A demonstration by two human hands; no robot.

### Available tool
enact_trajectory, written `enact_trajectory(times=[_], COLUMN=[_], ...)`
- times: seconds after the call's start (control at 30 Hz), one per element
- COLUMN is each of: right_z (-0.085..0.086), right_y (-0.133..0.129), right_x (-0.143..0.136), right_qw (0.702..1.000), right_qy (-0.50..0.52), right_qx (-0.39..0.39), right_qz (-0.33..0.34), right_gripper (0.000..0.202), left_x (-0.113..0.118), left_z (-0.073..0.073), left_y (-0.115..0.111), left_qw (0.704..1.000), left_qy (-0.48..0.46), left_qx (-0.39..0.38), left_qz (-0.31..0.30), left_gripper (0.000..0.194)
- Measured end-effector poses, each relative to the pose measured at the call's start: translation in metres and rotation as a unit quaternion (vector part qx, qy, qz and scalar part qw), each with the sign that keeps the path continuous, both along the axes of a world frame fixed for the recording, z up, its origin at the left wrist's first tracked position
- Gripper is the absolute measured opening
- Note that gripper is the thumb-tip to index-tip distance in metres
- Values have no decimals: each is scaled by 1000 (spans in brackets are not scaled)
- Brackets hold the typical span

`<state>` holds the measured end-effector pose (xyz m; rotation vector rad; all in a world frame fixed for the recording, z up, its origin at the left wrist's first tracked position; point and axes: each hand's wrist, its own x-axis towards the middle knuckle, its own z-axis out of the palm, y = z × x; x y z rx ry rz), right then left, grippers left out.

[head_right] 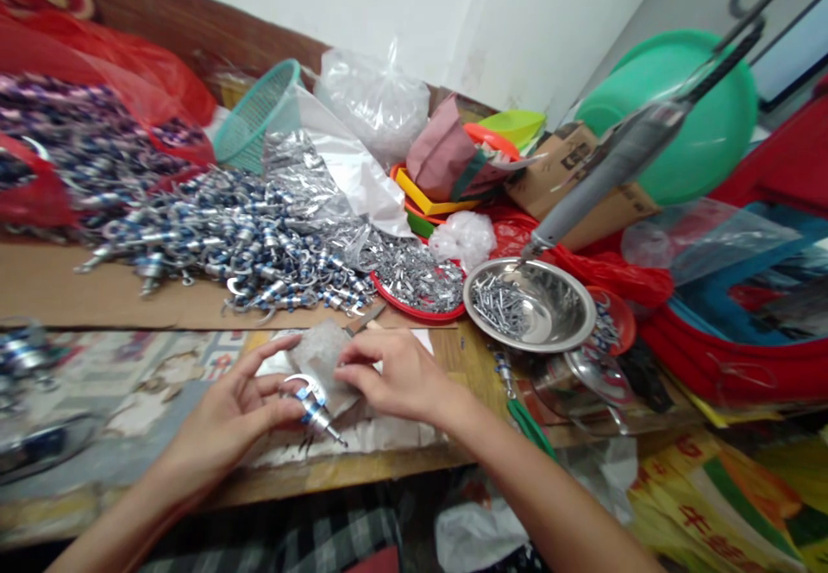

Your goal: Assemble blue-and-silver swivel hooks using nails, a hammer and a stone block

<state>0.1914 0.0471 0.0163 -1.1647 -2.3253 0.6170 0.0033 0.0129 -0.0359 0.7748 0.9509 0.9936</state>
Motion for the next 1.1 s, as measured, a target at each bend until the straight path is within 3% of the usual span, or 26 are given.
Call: enact_trajectory(times=[0.07, 0.17, 0.3, 0.43, 0.57, 0.63, 0.73, 0.83, 0.97, 1.1], right_z=[1, -3, -6, -12, -22, -29, -42, -51, -31, 1], right_y=[-11, -14, -11, -13, -13, -13, -16, -22, -37, -66], right_x=[-6, -13, -27, -33, -6, 16, 45, 58, 53, 45], right_qw=[999, 998, 1000, 998, 983, 979, 974, 966, 976, 987], right_qy=[-11, -14, -15, 36, 125, 58, -98, -121, -33, 28], right_qx=[9, 3, -1, -29, 15, 29, -33, -92, -56, 79], right_qz=[48, 56, 4, -36, -136, -192, -201, -207, -209, -136], right_gripper=[8, 10, 3, 17, 11, 19, 32, 24, 33, 43], left_x=[0, 0, 0, 0, 0, 0, 1, 2, 2, 2], left_z=[0, -1, 0, 1, 0, -1, 1, 3, 5, 4], left_y=[0, 0, 0, 1, 0, -1, -1, -1, 0, 0], left_qw=[1000, 1000, 1000, 1000, 1000, 1000, 1000, 1000, 1000, 999], left_qy=[-2, -7, -8, -16, -14, -11, -5, 2, 9, 16], left_qx=[2, 5, 7, 6, 2, 4, 7, 4, -2, -1], left_qz=[1, 8, 10, 6, 7, 9, 16, 26, 26, 32], left_gripper=[80, 81, 82, 81, 76, 76, 75, 74, 79, 80])
